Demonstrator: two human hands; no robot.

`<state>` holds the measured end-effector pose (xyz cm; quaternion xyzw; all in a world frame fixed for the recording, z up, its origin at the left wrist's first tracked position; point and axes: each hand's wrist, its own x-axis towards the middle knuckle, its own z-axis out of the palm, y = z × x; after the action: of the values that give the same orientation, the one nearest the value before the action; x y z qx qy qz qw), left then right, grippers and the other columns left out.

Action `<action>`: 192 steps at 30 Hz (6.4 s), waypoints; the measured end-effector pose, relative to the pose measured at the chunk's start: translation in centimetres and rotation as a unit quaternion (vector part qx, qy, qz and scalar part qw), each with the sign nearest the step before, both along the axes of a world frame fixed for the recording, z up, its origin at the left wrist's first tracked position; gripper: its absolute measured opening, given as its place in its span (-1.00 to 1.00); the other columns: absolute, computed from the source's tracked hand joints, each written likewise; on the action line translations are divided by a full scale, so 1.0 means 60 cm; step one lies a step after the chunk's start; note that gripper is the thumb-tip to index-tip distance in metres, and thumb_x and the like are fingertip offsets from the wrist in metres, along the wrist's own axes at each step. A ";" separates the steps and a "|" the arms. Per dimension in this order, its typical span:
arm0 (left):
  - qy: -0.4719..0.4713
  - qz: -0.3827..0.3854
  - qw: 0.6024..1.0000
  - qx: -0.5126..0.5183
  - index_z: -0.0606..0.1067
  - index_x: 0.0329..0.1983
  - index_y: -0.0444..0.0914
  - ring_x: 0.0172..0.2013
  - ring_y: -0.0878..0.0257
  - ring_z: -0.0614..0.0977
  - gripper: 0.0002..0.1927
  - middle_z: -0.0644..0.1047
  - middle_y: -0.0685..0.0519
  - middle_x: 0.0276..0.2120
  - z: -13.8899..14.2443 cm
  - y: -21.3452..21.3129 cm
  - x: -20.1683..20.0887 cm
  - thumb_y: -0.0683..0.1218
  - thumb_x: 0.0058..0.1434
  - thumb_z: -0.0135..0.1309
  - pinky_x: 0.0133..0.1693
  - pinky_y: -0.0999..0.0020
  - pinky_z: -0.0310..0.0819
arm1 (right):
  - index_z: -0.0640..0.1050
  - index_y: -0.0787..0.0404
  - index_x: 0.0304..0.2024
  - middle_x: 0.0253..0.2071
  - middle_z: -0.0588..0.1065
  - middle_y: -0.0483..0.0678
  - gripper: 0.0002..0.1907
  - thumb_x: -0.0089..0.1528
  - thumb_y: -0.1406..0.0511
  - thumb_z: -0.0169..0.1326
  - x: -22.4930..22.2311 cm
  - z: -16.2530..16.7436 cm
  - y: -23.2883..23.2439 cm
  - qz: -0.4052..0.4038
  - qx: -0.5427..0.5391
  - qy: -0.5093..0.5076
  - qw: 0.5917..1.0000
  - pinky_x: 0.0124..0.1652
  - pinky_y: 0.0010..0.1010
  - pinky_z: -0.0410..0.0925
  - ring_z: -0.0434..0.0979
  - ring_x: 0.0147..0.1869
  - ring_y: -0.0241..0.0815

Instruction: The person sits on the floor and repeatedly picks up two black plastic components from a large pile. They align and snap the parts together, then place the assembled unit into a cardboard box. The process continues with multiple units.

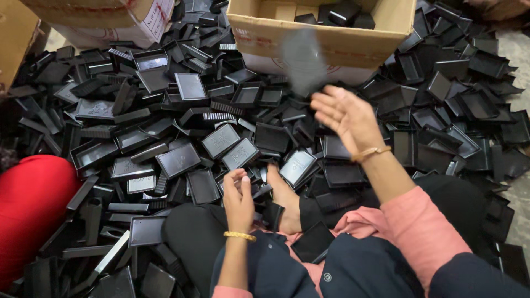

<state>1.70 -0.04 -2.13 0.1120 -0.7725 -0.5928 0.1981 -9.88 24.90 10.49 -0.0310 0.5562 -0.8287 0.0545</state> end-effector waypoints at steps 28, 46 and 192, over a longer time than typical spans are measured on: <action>-0.025 -0.144 0.809 0.569 0.45 0.13 -0.20 -0.11 0.10 0.60 -0.51 0.53 -0.03 0.06 -0.006 0.007 -0.014 0.22 0.43 -0.23 -0.06 0.18 0.49 | 0.49 0.27 0.05 0.00 0.46 0.08 -0.15 -0.01 -0.21 0.29 0.012 -0.149 0.032 0.117 0.647 0.035 0.753 -0.03 -0.17 0.41 0.52 0.05 -0.01; 0.002 -0.128 0.953 0.273 0.42 0.13 -0.30 0.11 0.23 0.46 -0.43 0.29 0.04 0.32 0.029 0.152 -0.018 0.21 0.52 -0.42 0.16 0.36 0.33 | 0.51 0.32 -0.01 -0.27 0.47 0.01 -0.37 0.09 -0.01 0.25 0.204 -0.113 -0.047 -0.024 0.484 0.026 0.874 -0.24 -0.33 0.42 0.53 -0.29 -0.12; -0.085 0.015 0.992 -0.087 0.36 -0.53 -0.31 -0.66 0.03 0.38 -0.54 0.39 -0.10 -0.70 -0.026 0.031 0.012 0.13 0.20 0.18 -0.52 0.18 0.30 | 0.55 0.34 0.00 -0.28 0.63 -0.05 -0.64 0.20 0.29 0.23 0.225 -0.222 -0.043 0.218 0.174 -0.154 0.948 -0.24 -0.48 0.48 0.62 -0.26 -0.32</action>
<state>2.43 1.81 -3.71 0.1562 -0.8336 -0.5083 0.1494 3.64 22.33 -2.82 -0.0137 0.6563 -0.6818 0.3230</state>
